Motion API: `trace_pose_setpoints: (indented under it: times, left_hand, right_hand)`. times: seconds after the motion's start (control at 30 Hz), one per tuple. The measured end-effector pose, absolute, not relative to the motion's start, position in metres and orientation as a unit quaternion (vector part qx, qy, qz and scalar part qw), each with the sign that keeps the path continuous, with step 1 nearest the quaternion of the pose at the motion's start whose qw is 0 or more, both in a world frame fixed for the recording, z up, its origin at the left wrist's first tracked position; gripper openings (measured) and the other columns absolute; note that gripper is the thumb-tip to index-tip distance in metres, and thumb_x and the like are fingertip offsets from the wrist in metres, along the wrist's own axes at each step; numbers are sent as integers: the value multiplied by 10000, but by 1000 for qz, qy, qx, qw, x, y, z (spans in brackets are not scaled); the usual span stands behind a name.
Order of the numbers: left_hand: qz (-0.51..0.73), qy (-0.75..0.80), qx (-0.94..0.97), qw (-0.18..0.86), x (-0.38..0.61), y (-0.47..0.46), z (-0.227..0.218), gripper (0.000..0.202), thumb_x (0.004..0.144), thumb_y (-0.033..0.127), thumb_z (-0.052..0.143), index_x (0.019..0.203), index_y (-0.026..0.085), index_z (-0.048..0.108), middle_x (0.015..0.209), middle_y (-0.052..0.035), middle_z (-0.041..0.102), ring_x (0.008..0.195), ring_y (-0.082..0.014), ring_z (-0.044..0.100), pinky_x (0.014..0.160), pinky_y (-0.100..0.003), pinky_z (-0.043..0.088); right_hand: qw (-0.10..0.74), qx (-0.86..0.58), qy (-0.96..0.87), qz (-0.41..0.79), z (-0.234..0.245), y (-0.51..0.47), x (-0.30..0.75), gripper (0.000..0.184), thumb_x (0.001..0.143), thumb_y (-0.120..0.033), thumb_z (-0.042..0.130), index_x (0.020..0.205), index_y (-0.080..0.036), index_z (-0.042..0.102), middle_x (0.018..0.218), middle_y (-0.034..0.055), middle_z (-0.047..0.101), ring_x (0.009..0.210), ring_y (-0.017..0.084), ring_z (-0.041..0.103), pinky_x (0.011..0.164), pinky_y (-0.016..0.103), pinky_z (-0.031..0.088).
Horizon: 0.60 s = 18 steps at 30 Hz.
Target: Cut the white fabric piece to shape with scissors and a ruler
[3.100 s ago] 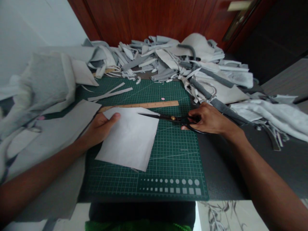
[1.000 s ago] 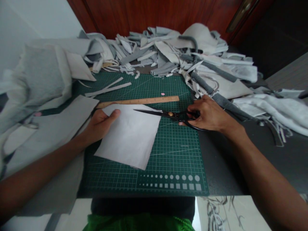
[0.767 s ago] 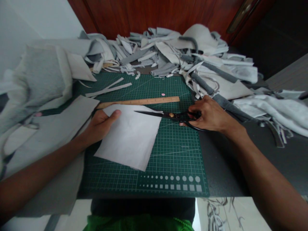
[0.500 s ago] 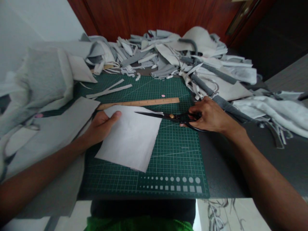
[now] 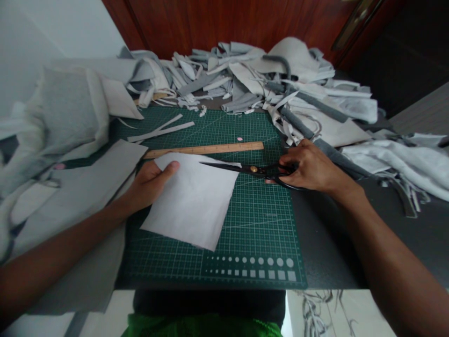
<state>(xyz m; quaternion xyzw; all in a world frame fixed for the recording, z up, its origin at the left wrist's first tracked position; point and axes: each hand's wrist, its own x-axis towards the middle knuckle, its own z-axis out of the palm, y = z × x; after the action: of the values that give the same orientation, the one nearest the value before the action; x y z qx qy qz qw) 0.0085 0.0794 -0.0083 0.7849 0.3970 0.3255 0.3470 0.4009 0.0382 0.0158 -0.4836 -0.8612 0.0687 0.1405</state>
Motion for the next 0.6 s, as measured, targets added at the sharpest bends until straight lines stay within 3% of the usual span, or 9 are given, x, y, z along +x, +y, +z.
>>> trace_pose_setpoints:
  times: [0.13, 0.37, 0.6]
  left_hand:
    - [328, 401, 782, 346, 9, 79, -8, 404, 984, 482, 474, 660, 240, 475, 584, 4, 504, 812, -233, 640, 855, -313, 559]
    - [327, 406, 778, 350, 9, 79, -9, 392, 1000, 514, 464, 827, 199, 620, 803, -31, 688, 812, -218, 646, 822, -311, 570]
    - [328, 401, 761, 390, 12, 75, -11, 432, 1001, 533, 490, 920, 156, 685, 864, -50, 716, 825, -223, 670, 759, -308, 573]
  right_hand:
    - [153, -486, -857, 74, 17, 37, 400, 589, 869, -775, 566, 648, -232, 615, 593, 14, 664, 545, 182, 594, 726, 388, 352]
    - [159, -486, -856, 77, 15, 37, 401, 607, 855, -786, 580, 634, -223, 638, 585, 16, 667, 526, 171, 587, 713, 383, 346]
    - [67, -489, -851, 178, 18, 33, 393, 654, 869, -799, 543, 565, -220, 553, 553, -1, 543, 550, 169, 525, 623, 350, 353]
